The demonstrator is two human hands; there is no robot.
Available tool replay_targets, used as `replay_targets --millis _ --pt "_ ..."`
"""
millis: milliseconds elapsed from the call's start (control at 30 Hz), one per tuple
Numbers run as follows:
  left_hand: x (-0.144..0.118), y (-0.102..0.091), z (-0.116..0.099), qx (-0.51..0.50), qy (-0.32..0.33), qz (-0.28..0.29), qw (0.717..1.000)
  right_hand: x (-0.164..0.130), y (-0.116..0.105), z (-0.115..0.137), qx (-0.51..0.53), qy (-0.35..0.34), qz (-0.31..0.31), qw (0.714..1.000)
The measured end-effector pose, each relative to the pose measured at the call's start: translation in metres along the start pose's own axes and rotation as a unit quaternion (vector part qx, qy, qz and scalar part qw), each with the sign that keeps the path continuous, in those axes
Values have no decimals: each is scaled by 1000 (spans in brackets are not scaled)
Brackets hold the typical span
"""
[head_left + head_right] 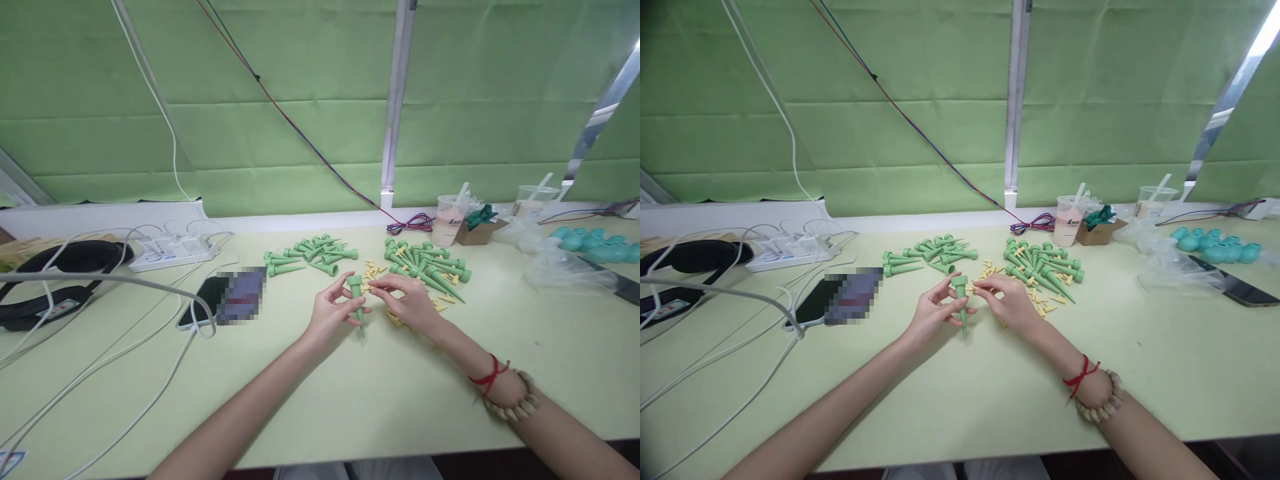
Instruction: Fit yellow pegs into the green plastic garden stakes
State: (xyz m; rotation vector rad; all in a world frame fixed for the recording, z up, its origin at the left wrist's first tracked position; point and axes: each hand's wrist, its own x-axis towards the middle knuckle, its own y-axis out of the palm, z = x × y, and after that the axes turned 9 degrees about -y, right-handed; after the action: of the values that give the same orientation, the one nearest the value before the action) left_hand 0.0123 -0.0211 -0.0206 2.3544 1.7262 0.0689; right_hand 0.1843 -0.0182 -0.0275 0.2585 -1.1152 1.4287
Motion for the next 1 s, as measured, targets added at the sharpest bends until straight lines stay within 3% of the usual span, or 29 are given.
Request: replay_targets --millis 233,367,467,633,700,833,900,1000 --pt "0 -1 5 47 20 4 999 -2 4 -1 36 56 73 995" --pt "2 -5 5 71 20 27 997 -3 6 -3 128 142 117 975" --pt "3 -11 3 107 10 63 992 -2 5 0 249 236 143 928" --pt "6 -17 -3 121 4 106 987 3 1 11 423 342 166 822" --pt "7 -17 -3 95 -4 106 990 4 1 13 404 325 163 839" --pt "8 -16 0 17 -37 72 997 1 3 11 145 160 112 970" --pt "7 -16 -1 -4 -58 60 996 -1 2 7 32 77 105 991" --pt "6 -18 -5 -1 -89 70 994 -2 -1 -1 -69 -10 153 986"
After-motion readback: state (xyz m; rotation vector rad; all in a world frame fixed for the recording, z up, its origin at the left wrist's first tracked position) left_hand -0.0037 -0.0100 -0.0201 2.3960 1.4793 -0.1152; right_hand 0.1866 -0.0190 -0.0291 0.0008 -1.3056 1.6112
